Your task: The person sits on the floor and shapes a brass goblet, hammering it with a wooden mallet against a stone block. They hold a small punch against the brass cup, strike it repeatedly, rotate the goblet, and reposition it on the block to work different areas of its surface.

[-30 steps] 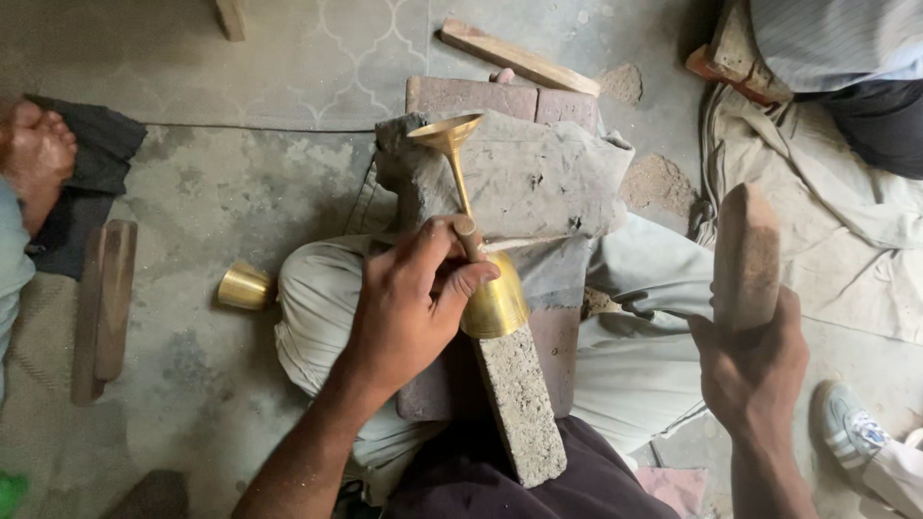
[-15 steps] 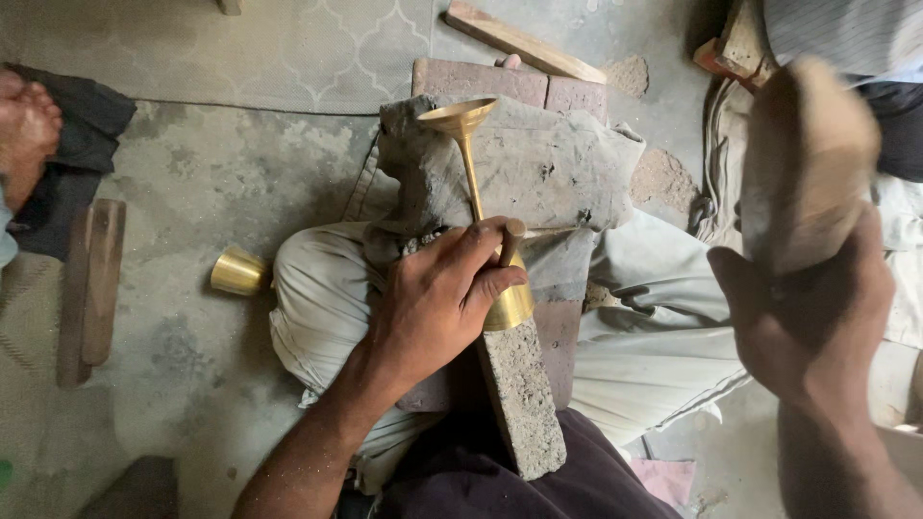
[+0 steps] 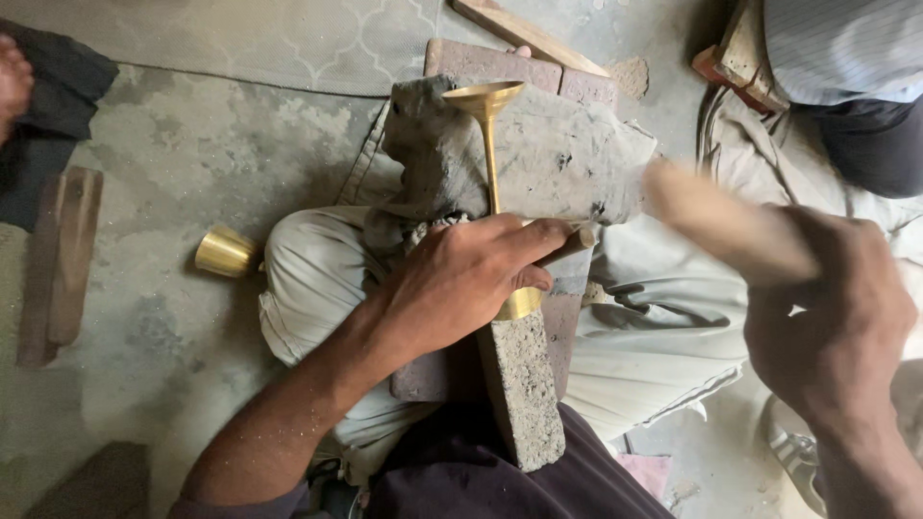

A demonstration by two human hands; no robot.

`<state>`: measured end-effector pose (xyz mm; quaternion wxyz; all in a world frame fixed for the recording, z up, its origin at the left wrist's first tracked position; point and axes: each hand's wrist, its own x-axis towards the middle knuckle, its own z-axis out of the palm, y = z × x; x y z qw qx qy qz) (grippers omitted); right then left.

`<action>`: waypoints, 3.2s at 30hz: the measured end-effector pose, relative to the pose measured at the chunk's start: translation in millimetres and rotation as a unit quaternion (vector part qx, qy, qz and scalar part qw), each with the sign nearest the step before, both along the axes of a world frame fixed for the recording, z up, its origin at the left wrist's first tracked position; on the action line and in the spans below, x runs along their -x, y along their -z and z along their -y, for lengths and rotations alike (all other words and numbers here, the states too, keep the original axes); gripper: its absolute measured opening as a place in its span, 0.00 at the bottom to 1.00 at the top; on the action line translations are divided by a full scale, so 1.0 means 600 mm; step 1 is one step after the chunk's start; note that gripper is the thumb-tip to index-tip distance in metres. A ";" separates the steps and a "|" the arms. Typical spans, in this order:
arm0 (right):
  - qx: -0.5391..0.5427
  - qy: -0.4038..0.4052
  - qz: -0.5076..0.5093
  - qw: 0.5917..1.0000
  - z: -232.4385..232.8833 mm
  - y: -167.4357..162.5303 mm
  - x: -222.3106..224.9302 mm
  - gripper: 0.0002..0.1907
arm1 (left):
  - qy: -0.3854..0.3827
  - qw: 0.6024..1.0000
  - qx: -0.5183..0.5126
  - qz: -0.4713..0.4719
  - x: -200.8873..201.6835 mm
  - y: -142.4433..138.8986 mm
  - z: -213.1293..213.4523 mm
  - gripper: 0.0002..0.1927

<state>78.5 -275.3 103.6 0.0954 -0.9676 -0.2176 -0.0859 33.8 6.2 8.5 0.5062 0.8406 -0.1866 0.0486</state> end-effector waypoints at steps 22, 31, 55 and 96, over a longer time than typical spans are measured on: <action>-0.035 -0.046 0.056 0.997 0.033 0.057 0.033 0.22 | 0.072 0.990 -0.055 0.110 -0.003 0.044 -0.017 0.16; -0.087 -0.039 0.065 0.993 -0.055 0.016 0.044 0.25 | 0.037 0.983 -0.023 0.181 0.016 0.084 -0.021 0.22; 0.044 -0.084 -0.024 0.995 -0.022 -0.019 0.066 0.09 | 0.007 0.979 0.110 0.174 0.056 0.136 -0.032 0.26; -0.257 -0.072 -0.349 0.898 -0.146 0.160 0.023 0.50 | -0.334 0.869 0.353 -0.091 0.150 0.086 -0.017 0.13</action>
